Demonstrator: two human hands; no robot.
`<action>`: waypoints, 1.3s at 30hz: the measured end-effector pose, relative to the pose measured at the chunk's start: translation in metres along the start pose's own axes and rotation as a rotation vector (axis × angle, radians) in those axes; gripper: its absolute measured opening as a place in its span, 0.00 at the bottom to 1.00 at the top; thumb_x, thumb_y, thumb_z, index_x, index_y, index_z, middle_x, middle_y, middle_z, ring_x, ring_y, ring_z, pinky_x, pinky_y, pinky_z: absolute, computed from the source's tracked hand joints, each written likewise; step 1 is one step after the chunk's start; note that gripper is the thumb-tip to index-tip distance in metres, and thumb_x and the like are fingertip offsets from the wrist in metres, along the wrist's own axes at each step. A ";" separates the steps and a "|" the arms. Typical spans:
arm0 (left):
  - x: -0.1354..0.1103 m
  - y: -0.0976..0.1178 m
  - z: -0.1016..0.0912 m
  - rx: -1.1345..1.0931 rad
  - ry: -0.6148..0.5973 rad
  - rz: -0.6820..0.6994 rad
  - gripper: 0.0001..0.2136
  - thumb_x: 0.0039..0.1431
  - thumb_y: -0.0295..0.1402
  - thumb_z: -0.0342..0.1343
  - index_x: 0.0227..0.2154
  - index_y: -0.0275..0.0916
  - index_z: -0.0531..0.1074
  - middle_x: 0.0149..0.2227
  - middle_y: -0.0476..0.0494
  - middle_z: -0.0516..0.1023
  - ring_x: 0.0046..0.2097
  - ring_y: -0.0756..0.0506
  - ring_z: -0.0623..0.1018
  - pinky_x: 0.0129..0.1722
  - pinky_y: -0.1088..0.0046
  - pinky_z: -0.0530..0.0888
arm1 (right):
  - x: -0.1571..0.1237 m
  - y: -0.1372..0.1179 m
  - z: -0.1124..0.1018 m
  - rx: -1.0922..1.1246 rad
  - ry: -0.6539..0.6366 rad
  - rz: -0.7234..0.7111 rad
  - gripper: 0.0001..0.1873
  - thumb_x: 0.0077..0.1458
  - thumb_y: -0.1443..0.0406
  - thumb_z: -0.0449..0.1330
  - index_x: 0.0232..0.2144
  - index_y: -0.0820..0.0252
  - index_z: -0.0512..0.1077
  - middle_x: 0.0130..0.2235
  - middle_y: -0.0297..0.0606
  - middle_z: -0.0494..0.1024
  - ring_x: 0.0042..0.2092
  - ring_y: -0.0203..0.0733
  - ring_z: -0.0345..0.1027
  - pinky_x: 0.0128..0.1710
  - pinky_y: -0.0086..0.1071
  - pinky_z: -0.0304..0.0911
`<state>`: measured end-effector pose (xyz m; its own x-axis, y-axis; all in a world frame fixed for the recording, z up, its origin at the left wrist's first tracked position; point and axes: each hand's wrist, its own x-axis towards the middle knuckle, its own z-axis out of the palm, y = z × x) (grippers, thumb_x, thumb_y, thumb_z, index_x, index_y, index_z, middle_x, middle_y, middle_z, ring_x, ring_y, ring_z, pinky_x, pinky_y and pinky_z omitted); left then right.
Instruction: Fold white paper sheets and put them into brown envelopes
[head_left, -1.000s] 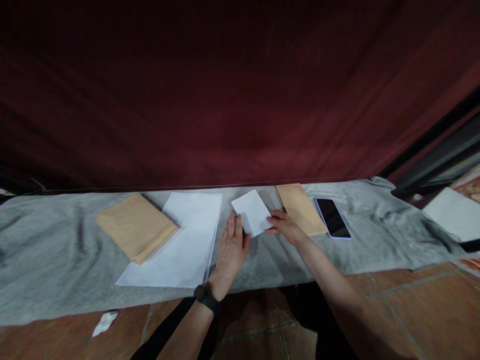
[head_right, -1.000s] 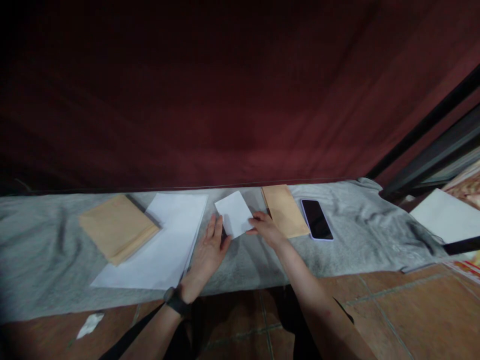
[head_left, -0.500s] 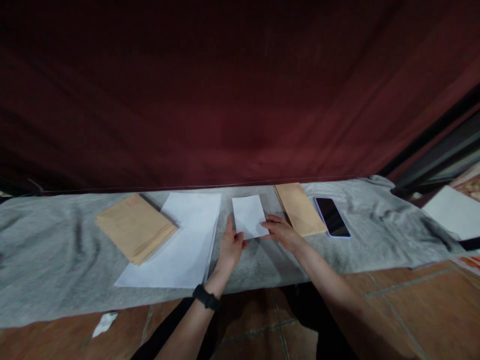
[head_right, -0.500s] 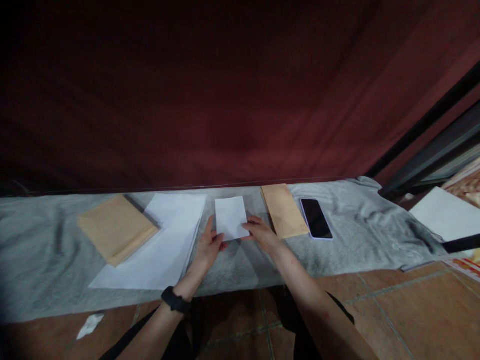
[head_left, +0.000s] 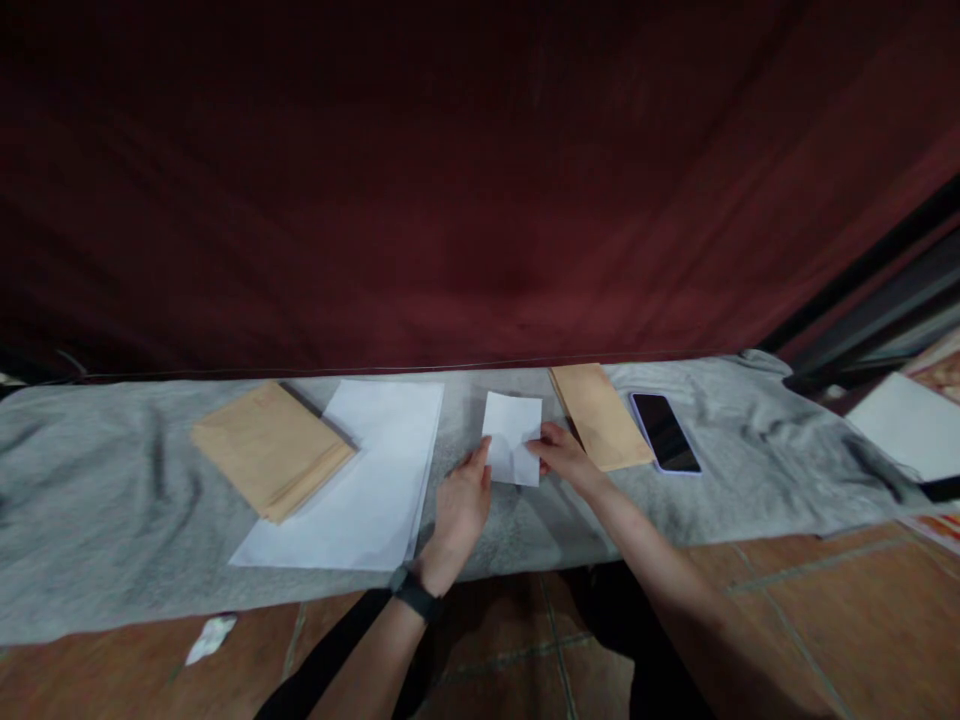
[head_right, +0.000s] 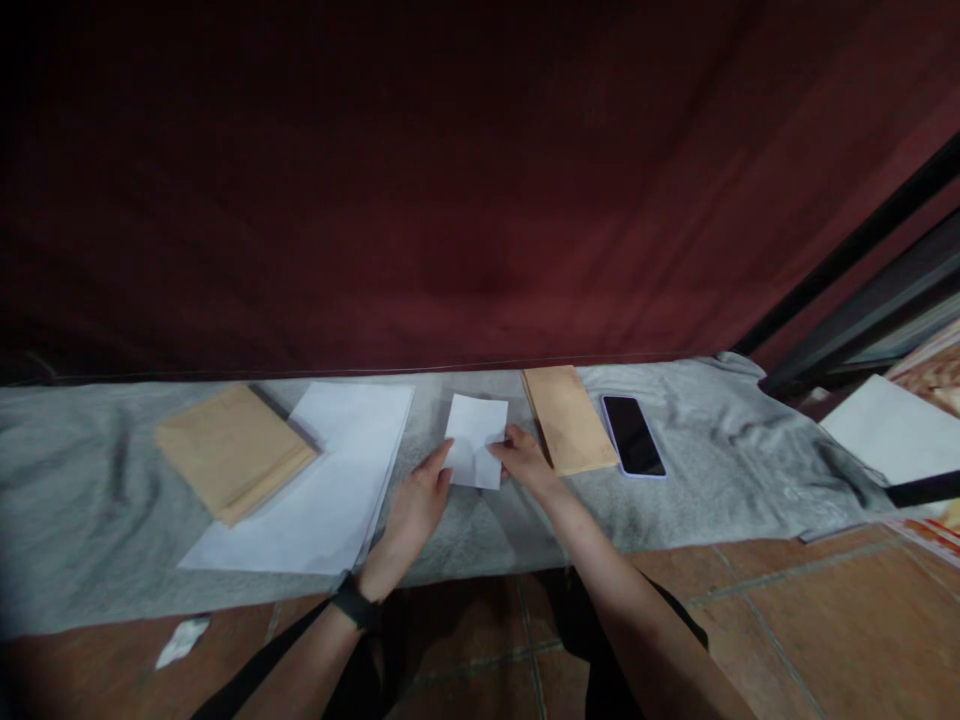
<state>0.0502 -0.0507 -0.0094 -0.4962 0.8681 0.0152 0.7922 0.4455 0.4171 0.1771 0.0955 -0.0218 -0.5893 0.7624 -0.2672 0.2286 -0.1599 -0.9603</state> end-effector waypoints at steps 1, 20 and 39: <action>0.000 -0.001 0.000 0.018 -0.007 0.028 0.23 0.68 0.26 0.45 0.64 0.43 0.64 0.52 0.40 0.81 0.45 0.42 0.83 0.44 0.65 0.79 | 0.001 0.001 0.000 -0.021 0.013 -0.005 0.10 0.46 0.65 0.63 0.34 0.58 0.72 0.23 0.28 0.74 0.24 0.37 0.69 0.21 0.26 0.63; -0.003 -0.010 -0.010 0.227 -0.020 0.209 0.31 0.61 0.17 0.41 0.67 0.41 0.55 0.52 0.38 0.78 0.47 0.43 0.81 0.46 0.66 0.78 | 0.015 0.011 -0.018 -0.259 0.213 -0.065 0.15 0.54 0.64 0.58 0.44 0.56 0.74 0.30 0.34 0.78 0.32 0.43 0.74 0.29 0.33 0.70; 0.018 -0.022 -0.001 -0.247 -0.039 0.150 0.26 0.60 0.16 0.42 0.56 0.40 0.73 0.53 0.41 0.79 0.51 0.45 0.79 0.55 0.66 0.75 | -0.024 0.006 0.008 -0.996 0.106 -0.610 0.21 0.63 0.69 0.52 0.56 0.61 0.71 0.60 0.48 0.72 0.61 0.51 0.64 0.62 0.48 0.61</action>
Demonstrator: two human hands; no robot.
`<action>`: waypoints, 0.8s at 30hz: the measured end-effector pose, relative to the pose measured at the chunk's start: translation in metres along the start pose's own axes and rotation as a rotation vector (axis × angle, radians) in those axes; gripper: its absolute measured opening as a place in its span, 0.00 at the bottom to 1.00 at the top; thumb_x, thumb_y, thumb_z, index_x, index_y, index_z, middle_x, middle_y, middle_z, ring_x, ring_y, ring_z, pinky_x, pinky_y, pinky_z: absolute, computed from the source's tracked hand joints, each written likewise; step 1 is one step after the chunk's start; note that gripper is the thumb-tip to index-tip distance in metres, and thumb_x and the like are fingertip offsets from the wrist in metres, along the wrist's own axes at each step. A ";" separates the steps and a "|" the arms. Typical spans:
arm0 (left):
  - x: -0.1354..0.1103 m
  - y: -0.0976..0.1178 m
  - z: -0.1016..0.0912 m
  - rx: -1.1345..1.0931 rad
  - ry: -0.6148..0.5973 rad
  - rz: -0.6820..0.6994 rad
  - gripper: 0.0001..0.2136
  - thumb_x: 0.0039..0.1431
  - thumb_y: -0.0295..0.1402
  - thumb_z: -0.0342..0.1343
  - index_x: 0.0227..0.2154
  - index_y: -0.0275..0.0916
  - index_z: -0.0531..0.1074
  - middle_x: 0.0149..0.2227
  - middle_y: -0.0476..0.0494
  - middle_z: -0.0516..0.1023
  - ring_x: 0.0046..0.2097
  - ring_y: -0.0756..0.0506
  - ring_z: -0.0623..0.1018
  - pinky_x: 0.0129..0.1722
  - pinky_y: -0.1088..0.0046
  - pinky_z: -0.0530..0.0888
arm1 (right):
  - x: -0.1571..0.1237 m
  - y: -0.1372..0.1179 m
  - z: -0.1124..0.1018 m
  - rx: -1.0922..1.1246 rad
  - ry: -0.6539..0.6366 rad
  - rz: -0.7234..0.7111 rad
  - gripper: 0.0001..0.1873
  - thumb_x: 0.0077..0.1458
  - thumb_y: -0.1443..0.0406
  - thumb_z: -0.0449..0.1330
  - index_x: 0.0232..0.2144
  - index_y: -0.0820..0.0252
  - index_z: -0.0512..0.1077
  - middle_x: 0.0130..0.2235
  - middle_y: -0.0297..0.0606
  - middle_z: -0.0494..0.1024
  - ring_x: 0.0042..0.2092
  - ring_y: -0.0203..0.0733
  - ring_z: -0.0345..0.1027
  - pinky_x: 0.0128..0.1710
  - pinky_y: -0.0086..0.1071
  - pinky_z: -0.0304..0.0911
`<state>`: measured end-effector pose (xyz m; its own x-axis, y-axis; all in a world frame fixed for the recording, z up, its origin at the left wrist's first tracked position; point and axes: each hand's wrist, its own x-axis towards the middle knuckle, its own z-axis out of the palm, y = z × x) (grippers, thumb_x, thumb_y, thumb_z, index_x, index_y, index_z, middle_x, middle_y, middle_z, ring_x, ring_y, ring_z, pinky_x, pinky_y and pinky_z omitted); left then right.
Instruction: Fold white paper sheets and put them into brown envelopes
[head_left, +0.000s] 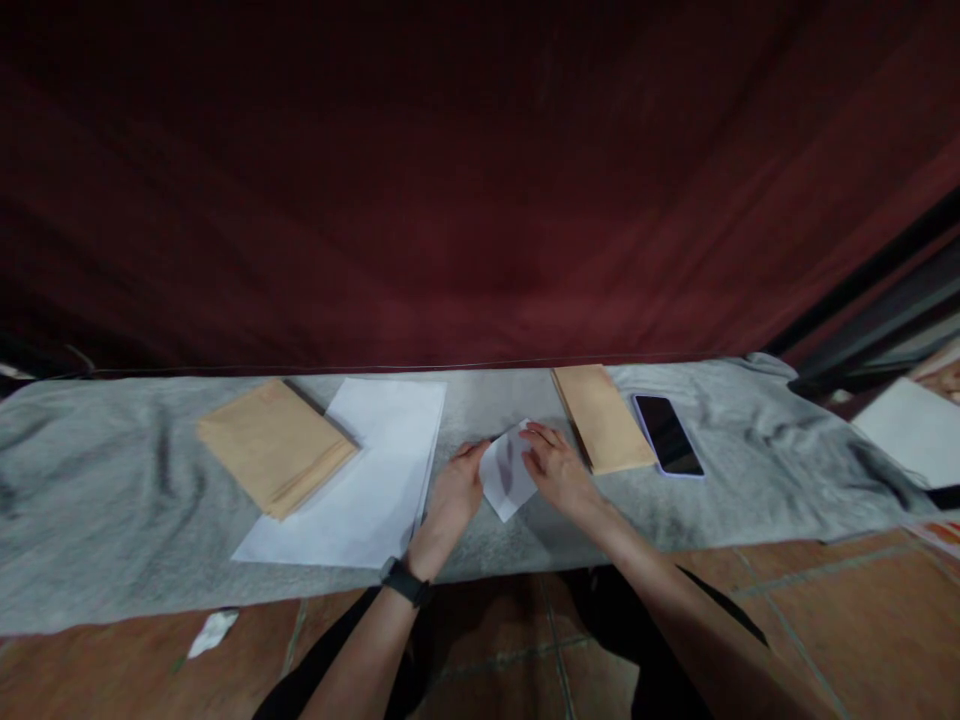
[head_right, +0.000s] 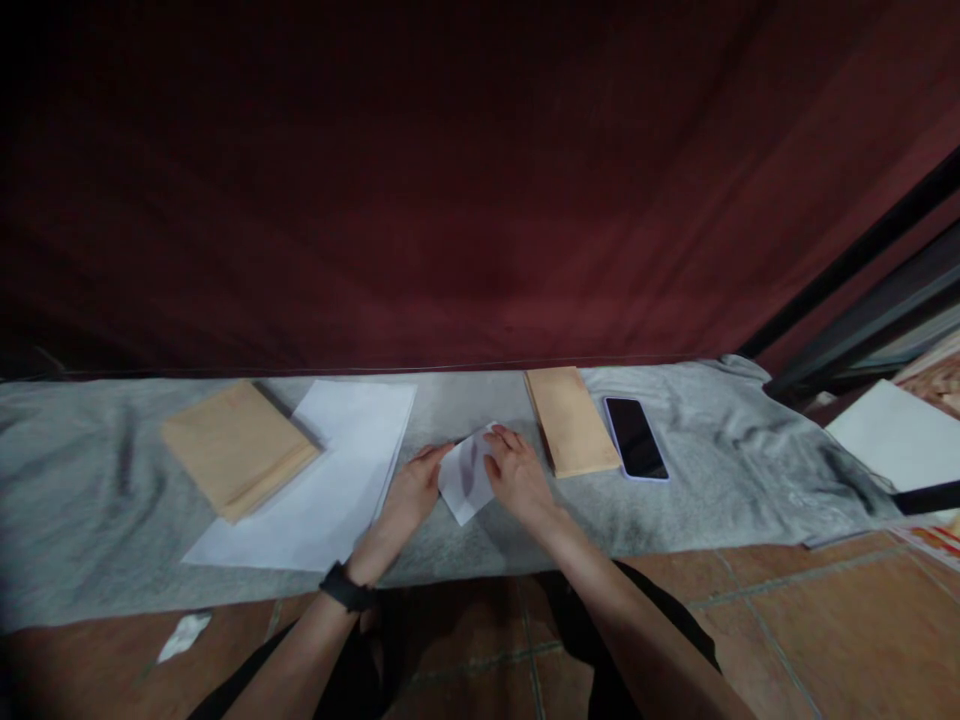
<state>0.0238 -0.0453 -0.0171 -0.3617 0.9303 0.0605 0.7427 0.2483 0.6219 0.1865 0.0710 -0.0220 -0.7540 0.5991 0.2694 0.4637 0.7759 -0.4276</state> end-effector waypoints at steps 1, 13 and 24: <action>0.002 -0.002 0.001 -0.008 0.004 0.001 0.26 0.59 0.16 0.42 0.55 0.40 0.73 0.53 0.41 0.79 0.51 0.45 0.79 0.55 0.65 0.75 | 0.000 -0.002 0.003 0.029 -0.012 -0.033 0.21 0.63 0.69 0.51 0.56 0.61 0.71 0.60 0.47 0.72 0.61 0.49 0.65 0.62 0.46 0.61; 0.007 -0.012 -0.001 -0.018 0.050 0.017 0.24 0.58 0.16 0.45 0.52 0.38 0.76 0.48 0.39 0.81 0.47 0.45 0.80 0.53 0.63 0.76 | -0.009 -0.024 0.018 -0.013 -0.152 -0.164 0.23 0.69 0.65 0.48 0.62 0.62 0.67 0.66 0.43 0.66 0.66 0.45 0.58 0.67 0.44 0.56; 0.012 -0.014 -0.002 0.029 0.068 -0.023 0.23 0.56 0.14 0.46 0.46 0.37 0.79 0.42 0.40 0.81 0.43 0.45 0.80 0.50 0.65 0.77 | -0.004 -0.021 0.021 -0.057 -0.112 -0.132 0.23 0.69 0.65 0.48 0.62 0.62 0.66 0.65 0.46 0.67 0.65 0.47 0.59 0.64 0.46 0.58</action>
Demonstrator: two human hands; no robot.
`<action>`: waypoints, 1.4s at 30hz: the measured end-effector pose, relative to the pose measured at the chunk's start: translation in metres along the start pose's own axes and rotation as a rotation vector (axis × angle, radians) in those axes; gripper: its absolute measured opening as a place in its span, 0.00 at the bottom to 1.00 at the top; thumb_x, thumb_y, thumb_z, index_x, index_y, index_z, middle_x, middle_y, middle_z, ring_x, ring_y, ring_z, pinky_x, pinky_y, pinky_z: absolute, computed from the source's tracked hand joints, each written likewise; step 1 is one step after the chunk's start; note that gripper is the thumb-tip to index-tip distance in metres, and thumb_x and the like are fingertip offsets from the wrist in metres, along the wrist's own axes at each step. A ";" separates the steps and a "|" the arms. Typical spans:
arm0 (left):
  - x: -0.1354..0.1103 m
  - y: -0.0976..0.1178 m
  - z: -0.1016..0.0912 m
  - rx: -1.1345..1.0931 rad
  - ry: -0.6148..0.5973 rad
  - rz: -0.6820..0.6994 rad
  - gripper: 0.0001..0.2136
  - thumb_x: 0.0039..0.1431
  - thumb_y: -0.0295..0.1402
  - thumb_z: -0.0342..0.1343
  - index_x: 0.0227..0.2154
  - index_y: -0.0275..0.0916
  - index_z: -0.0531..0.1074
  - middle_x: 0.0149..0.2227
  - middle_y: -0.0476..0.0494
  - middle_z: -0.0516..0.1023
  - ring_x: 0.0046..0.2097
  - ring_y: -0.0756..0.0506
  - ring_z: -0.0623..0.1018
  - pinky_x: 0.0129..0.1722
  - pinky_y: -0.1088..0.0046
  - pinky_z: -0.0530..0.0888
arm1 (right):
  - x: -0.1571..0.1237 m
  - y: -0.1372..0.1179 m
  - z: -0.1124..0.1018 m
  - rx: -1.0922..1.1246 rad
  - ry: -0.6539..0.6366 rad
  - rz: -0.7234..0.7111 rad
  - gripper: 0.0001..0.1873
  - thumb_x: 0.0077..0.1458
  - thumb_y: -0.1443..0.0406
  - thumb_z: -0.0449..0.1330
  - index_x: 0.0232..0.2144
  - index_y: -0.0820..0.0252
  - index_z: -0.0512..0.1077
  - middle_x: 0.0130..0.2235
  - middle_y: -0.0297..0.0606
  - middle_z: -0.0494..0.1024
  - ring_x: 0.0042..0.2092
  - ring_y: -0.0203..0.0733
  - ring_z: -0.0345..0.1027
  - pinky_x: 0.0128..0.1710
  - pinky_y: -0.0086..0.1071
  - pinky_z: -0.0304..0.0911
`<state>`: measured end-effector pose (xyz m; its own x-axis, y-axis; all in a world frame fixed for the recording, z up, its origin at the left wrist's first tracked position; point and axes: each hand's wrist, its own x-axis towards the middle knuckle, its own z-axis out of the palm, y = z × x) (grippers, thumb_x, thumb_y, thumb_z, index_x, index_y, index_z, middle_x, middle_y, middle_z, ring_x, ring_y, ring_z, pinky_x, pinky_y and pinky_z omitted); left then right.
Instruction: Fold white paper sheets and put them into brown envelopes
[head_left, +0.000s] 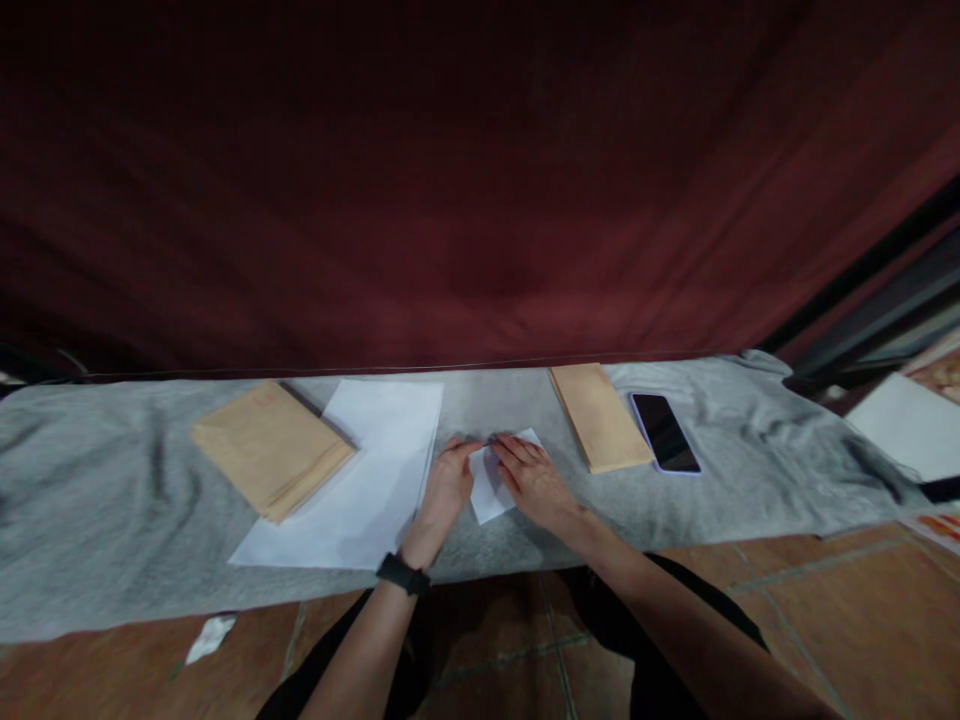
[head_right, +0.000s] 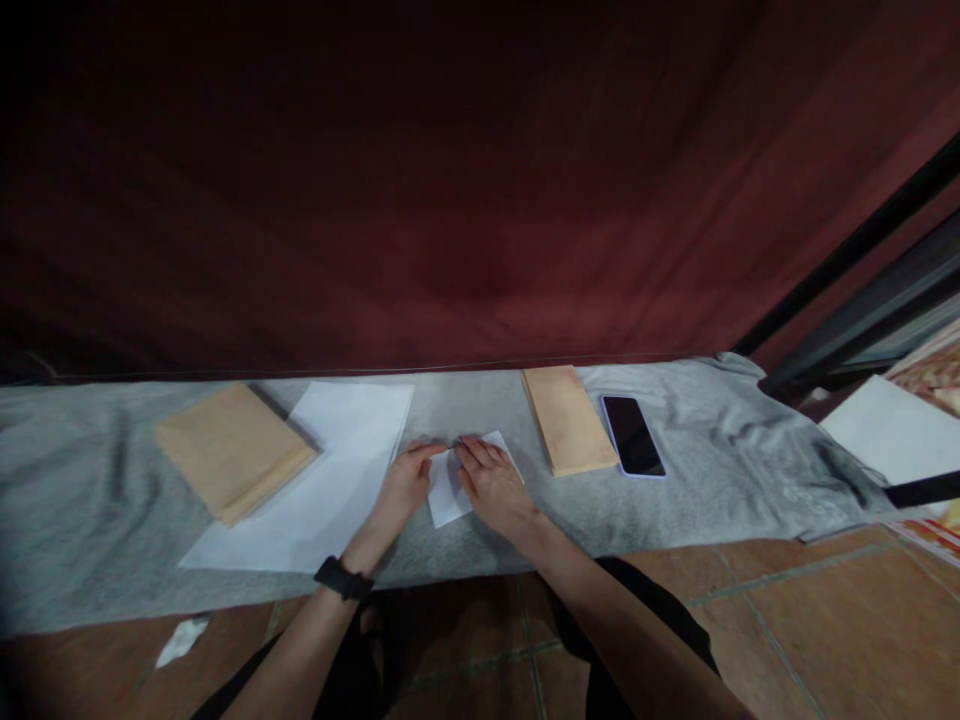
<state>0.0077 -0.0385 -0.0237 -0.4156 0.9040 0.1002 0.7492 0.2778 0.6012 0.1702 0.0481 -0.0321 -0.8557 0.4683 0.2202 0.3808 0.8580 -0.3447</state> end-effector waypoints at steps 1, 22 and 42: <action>0.002 -0.002 0.000 0.000 -0.004 -0.006 0.23 0.56 0.14 0.46 0.45 0.37 0.79 0.41 0.41 0.81 0.42 0.46 0.80 0.49 0.66 0.77 | 0.001 0.001 -0.001 0.002 0.010 0.010 0.22 0.69 0.65 0.48 0.62 0.62 0.67 0.64 0.46 0.68 0.65 0.47 0.60 0.64 0.46 0.58; -0.023 0.028 0.004 0.463 0.027 0.063 0.21 0.63 0.20 0.42 0.54 0.35 0.73 0.56 0.33 0.75 0.58 0.38 0.72 0.59 0.56 0.70 | -0.005 -0.014 0.010 -0.061 -0.045 0.013 0.25 0.70 0.64 0.47 0.65 0.63 0.63 0.68 0.45 0.63 0.68 0.49 0.56 0.69 0.48 0.49; -0.046 -0.016 0.035 0.647 0.115 0.348 0.23 0.65 0.30 0.42 0.59 0.40 0.71 0.64 0.34 0.70 0.68 0.33 0.63 0.64 0.44 0.63 | -0.013 -0.021 0.011 -0.013 0.072 0.328 0.29 0.71 0.54 0.46 0.67 0.59 0.59 0.69 0.42 0.59 0.70 0.48 0.50 0.69 0.48 0.48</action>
<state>0.0332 -0.0736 -0.0655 -0.1233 0.9450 0.3030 0.9867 0.1494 -0.0644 0.1692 0.0220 -0.0381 -0.6601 0.7333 0.1632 0.6367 0.6614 -0.3964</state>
